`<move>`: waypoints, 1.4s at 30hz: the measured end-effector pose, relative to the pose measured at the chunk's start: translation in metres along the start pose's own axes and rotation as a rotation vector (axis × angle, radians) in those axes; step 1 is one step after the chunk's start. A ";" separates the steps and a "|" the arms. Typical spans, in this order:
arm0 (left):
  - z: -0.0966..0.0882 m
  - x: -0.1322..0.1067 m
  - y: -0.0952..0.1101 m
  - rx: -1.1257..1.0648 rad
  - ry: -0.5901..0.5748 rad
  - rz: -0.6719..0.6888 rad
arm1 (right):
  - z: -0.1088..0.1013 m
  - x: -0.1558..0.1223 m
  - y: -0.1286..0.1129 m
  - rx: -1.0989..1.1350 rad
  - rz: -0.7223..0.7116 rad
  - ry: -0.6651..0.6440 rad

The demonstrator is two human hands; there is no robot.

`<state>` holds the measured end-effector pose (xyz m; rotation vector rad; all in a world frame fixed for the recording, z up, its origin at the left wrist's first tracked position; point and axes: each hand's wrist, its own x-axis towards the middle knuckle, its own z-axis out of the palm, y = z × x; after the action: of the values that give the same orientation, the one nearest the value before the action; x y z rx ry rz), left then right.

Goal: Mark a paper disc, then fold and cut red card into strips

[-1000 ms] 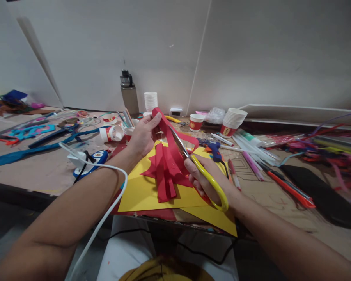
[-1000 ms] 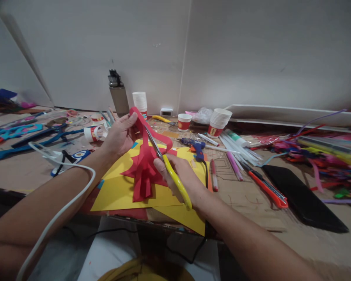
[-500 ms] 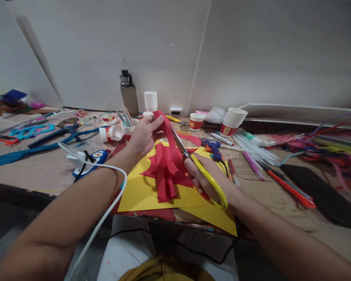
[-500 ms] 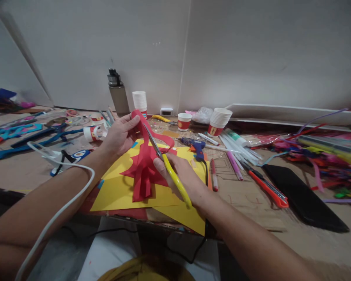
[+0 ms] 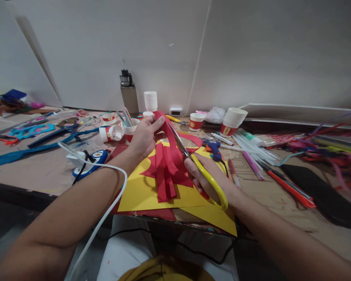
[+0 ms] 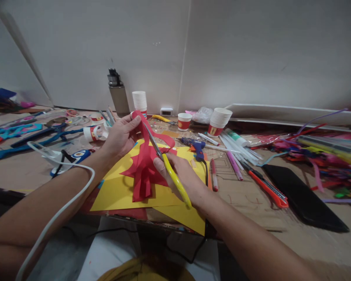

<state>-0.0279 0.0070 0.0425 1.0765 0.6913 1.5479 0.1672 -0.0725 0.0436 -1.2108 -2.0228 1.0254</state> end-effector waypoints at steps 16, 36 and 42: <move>0.001 -0.001 -0.001 -0.021 -0.012 0.004 | 0.000 -0.001 0.000 -0.043 -0.013 -0.002; -0.002 0.000 -0.003 -0.046 -0.018 0.001 | 0.002 0.000 0.002 -0.017 -0.015 0.016; -0.002 0.001 0.002 -0.025 0.041 0.021 | 0.002 -0.001 0.003 -0.020 -0.010 0.006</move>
<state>-0.0303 0.0078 0.0440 1.0384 0.6888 1.5966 0.1674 -0.0731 0.0396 -1.2111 -2.0370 0.9984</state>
